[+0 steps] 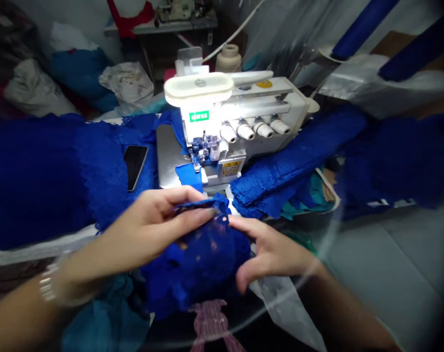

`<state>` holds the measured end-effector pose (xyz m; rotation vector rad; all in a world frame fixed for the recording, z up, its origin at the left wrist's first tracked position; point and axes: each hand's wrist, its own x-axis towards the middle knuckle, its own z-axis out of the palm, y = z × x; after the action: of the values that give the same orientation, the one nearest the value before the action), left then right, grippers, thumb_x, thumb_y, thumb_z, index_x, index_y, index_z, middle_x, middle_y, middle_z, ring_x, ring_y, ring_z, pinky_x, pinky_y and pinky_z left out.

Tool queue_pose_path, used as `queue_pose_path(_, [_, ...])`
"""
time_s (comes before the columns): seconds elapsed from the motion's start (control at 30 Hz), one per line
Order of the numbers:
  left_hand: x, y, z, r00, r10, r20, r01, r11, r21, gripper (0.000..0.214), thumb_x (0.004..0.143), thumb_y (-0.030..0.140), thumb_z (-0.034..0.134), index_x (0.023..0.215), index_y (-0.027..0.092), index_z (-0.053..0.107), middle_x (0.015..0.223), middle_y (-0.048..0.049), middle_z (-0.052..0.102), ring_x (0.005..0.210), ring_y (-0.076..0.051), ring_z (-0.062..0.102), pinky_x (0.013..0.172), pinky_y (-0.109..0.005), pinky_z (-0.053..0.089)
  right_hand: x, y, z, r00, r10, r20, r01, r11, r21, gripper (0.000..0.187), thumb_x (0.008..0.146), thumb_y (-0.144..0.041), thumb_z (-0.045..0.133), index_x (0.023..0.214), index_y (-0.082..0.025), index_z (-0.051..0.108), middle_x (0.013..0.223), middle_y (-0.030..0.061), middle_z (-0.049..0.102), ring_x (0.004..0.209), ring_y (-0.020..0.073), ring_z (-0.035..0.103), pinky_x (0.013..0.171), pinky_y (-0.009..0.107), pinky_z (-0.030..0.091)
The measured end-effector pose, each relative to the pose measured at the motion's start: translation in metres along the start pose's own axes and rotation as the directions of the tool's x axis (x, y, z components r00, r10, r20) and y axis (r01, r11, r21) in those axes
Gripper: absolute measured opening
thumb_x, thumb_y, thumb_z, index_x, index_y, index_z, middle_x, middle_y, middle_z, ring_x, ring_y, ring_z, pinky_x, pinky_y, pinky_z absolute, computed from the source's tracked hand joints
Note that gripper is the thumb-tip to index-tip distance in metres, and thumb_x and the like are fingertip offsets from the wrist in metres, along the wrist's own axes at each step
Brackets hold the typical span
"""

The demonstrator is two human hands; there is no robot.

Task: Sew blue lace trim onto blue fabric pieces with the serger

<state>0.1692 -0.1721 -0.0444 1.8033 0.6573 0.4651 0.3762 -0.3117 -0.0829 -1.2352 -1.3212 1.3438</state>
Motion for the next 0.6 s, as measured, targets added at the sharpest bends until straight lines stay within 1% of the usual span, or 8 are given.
queue_pose_path(0.07, [0.03, -0.007, 0.012, 0.984, -0.145, 0.106, 0.164, 0.967, -0.196, 0.022, 0.079, 0.038, 0.073, 0.09, 0.019, 0.073, 0.075, -0.0013, 0.073, 0.056, -0.013, 0.065, 0.048, -0.021, 0.052, 0.01, 0.005, 0.01, 0.995, 0.046, -0.086, -0.03, 0.983, 0.18, 0.054, 0.064, -0.047, 0.084, 0.11, -0.021, 0.07, 0.105, 0.0053, 0.073, 0.094, 0.0237, 0.069, 0.081, 0.034, 0.056])
queue_pose_path(0.13, [0.042, -0.019, 0.022, 0.946, -0.276, 0.171, 0.323, 0.855, -0.406, 0.026, 0.077, 0.037, 0.074, 0.097, 0.02, 0.072, 0.082, -0.0028, 0.075, 0.061, -0.014, 0.068, 0.053, -0.022, 0.055, 0.02, 0.017, 0.023, 0.982, 0.133, -0.136, -0.079, 0.934, 0.347, 0.036, 0.078, -0.048, 0.073, 0.097, -0.019, 0.073, 0.087, 0.003, 0.074, 0.078, 0.019, 0.069, 0.074, 0.032, 0.056])
queue_pose_path(0.23, [0.037, -0.037, 0.027, 0.894, -0.379, 0.239, 0.447, 0.7, -0.558, 0.029, 0.079, 0.036, 0.074, 0.102, 0.019, 0.071, 0.09, -0.0054, 0.076, 0.072, -0.016, 0.072, 0.067, -0.026, 0.06, 0.029, 0.035, 0.04, 0.964, 0.2, -0.177, -0.111, 0.904, 0.413, 0.028, 0.083, -0.045, 0.069, 0.086, -0.017, 0.073, 0.078, 0.0011, 0.073, 0.071, 0.0162, 0.067, 0.072, 0.03, 0.054])
queue_pose_path(0.33, [0.028, -0.045, 0.022, 0.87, -0.405, 0.281, 0.489, 0.639, -0.593, 0.032, 0.088, 0.045, 0.064, 0.097, 0.016, 0.072, 0.089, -0.0084, 0.076, 0.073, -0.017, 0.073, 0.073, -0.028, 0.061, 0.033, 0.043, 0.045, 0.968, 0.198, -0.152, -0.122, 0.905, 0.407, 0.027, 0.083, -0.044, 0.069, 0.086, -0.018, 0.072, 0.08, 0.0011, 0.072, 0.075, 0.0163, 0.067, 0.076, 0.03, 0.053])
queue_pose_path(0.43, [0.025, -0.047, 0.017, 0.858, -0.427, 0.287, 0.508, 0.619, -0.599, 0.042, 0.09, 0.051, 0.057, 0.095, 0.013, 0.072, 0.086, -0.0113, 0.076, 0.071, -0.019, 0.073, 0.073, -0.032, 0.062, 0.033, 0.043, 0.047, 0.975, 0.193, -0.114, -0.119, 0.876, 0.467, 0.028, 0.083, -0.044, 0.07, 0.096, -0.02, 0.069, 0.084, 0.0006, 0.072, 0.077, 0.0157, 0.067, 0.081, 0.03, 0.053])
queue_pose_path(0.5, [0.025, -0.047, 0.015, 0.859, -0.418, 0.296, 0.51, 0.641, -0.574, 0.041, 0.09, 0.05, 0.059, 0.1, 0.013, 0.072, 0.089, -0.0112, 0.076, 0.076, -0.02, 0.074, 0.075, -0.033, 0.061, 0.032, 0.041, 0.051, 0.97, 0.222, -0.1, -0.14, 0.846, 0.515, 0.033, 0.085, -0.047, 0.067, 0.106, -0.022, 0.063, 0.08, -0.0008, 0.07, 0.071, 0.0147, 0.066, 0.075, 0.03, 0.054])
queue_pose_path(0.53, [0.025, -0.046, 0.014, 0.869, -0.405, 0.283, 0.494, 0.684, -0.537, 0.038, 0.089, 0.047, 0.061, 0.103, 0.014, 0.072, 0.091, -0.0102, 0.076, 0.079, -0.02, 0.074, 0.077, -0.033, 0.061, 0.032, 0.04, 0.053, 0.964, 0.24, -0.112, -0.15, 0.843, 0.517, 0.035, 0.086, -0.049, 0.064, 0.109, -0.023, 0.059, 0.076, -0.002, 0.067, 0.065, 0.0139, 0.064, 0.069, 0.028, 0.053])
queue_pose_path(0.6, [0.028, -0.042, 0.009, 0.931, -0.317, 0.183, 0.365, 0.845, -0.39, 0.03, 0.087, 0.039, 0.064, 0.106, 0.017, 0.072, 0.098, -0.0072, 0.077, 0.086, -0.02, 0.073, 0.082, -0.032, 0.059, 0.033, 0.037, 0.056, 0.951, 0.251, -0.178, -0.146, 0.877, 0.458, 0.033, 0.09, -0.051, 0.058, 0.106, -0.023, 0.056, 0.067, -0.0042, 0.061, 0.056, 0.0121, 0.057, 0.057, 0.024, 0.048])
